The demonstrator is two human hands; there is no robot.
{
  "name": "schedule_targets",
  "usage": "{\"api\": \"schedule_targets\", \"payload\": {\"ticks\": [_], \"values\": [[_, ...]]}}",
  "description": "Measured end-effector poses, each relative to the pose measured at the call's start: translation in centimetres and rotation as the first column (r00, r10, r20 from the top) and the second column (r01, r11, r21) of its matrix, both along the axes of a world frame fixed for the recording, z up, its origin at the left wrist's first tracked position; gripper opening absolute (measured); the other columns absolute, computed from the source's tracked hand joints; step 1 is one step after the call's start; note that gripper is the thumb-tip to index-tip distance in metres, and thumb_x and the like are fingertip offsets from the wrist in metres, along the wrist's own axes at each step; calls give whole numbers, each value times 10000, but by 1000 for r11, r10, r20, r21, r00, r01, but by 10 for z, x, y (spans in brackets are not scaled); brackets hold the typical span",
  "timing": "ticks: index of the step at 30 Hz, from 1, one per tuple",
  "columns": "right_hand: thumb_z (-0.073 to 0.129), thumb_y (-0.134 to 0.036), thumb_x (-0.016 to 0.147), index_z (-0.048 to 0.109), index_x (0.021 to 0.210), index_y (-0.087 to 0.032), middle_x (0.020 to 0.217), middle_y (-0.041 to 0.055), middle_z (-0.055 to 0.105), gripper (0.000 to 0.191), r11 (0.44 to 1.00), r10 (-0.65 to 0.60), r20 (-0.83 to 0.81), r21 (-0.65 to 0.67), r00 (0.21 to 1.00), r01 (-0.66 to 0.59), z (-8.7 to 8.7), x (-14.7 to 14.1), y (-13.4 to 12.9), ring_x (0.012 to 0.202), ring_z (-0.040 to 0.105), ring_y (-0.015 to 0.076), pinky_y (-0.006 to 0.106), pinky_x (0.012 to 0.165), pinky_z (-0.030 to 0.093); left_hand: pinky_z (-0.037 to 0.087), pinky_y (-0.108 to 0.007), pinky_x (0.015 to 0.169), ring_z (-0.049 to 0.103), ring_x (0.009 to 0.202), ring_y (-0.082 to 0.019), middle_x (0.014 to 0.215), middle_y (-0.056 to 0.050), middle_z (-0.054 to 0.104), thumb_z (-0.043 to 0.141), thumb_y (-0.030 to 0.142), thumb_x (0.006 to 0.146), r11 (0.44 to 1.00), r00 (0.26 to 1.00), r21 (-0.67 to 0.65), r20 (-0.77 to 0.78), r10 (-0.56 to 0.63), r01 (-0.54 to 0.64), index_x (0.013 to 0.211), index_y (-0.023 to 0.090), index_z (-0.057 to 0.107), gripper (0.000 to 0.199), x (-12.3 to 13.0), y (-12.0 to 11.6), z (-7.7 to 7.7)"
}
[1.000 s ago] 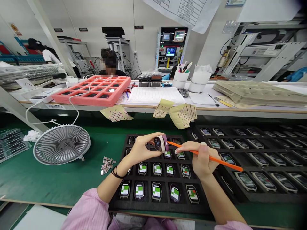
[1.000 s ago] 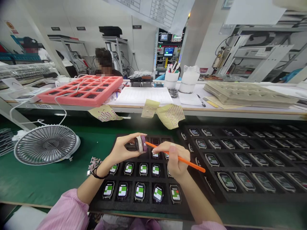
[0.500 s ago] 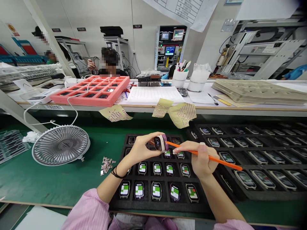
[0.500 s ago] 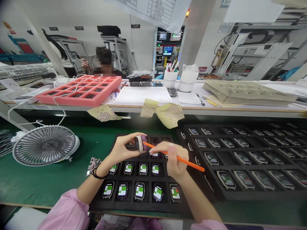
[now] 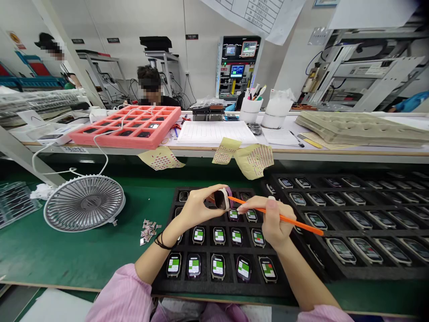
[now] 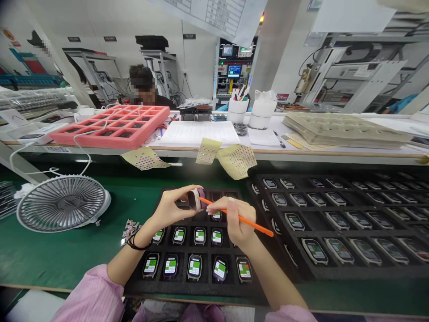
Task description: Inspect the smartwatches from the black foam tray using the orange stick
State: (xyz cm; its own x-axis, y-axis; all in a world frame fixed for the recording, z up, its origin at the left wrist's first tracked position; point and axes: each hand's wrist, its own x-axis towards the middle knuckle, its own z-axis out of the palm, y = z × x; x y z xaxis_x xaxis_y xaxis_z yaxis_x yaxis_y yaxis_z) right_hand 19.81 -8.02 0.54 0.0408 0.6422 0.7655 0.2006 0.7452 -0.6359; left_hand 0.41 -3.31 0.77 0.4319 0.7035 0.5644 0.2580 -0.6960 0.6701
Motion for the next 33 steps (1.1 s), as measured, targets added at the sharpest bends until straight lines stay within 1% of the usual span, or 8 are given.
{"api": "schedule_targets", "payload": {"ticks": [4, 6, 9, 12, 15, 21, 28, 33], "values": [[351, -453, 1000, 725, 817, -211, 647, 40, 721, 481, 989, 20, -174, -140, 984, -45, 0, -3, 11, 541, 676, 192, 361, 590, 565, 600, -251, 696, 687, 923, -186, 1127, -61, 714, 709, 131, 695, 1000, 1000, -23, -21, 15, -16, 1178, 187, 636, 491, -1, 4, -1], [393, -493, 983, 669, 762, -206, 709, 48, 729, 455, 963, 28, -234, -253, 972, -89, -3, -6, 20, 613, 696, 194, 364, 651, 578, 598, -264, 709, 648, 1041, -215, 1203, -89, 671, 715, 126, 693, 999, 997, 22, -50, 50, -49, 1157, 181, 637, 474, -2, 7, -3], [600, -501, 881, 518, 673, -209, 832, 59, 725, 367, 872, 98, -183, -459, 978, -173, -12, -11, 35, 753, 691, 205, 358, 718, 569, 596, -318, 741, 590, 1124, -253, 1234, -107, 627, 717, 142, 694, 987, 981, 112, -140, 132, -117, 1092, 184, 651, 406, -3, 10, -7], [795, -435, 713, 396, 684, -226, 841, 22, 687, 452, 791, 208, -135, -559, 969, -248, -20, -16, 43, 707, 636, 176, 321, 667, 536, 588, -364, 767, 591, 1080, -256, 1174, -92, 632, 712, 148, 708, 978, 961, 140, -209, 180, -152, 1084, 192, 645, 384, -2, 9, -10], [834, -398, 662, 346, 683, -230, 790, -16, 645, 516, 744, 264, -200, -581, 944, -331, -20, -18, 44, 625, 571, 133, 277, 603, 485, 580, -356, 774, 595, 1065, -245, 1149, -81, 630, 733, 183, 738, 987, 970, 106, -196, 143, -125, 1145, 207, 618, 423, -1, 6, -10], [856, -334, 640, 351, 679, -219, 725, -42, 592, 520, 654, 285, -416, -573, 863, -493, -10, -18, 42, 632, 536, 107, 227, 578, 444, 574, -343, 802, 590, 1116, -244, 1195, -89, 619, 778, 299, 750, 996, 992, 41, -96, 77, -74, 1209, 223, 583, 505, -1, 3, -7], [867, -322, 626, 357, 677, -215, 753, -30, 608, 524, 662, 260, -420, -578, 870, -477, -9, -18, 40, 662, 562, 117, 234, 585, 466, 587, -318, 754, 587, 1123, -244, 1210, -89, 612, 772, 284, 756, 996, 992, 27, -91, 83, -81, 1181, 233, 600, 462, 0, 2, -5], [800, -360, 723, 356, 669, -217, 717, -40, 567, 469, 671, 247, -448, -560, 859, -485, -10, -15, 43, 661, 559, 116, 251, 608, 521, 602, -272, 702, 623, 1062, -218, 1194, -80, 646, 756, 242, 760, 994, 996, -61, -10, 87, -87, 1176, 219, 608, 441, -2, 1, 0]]}}
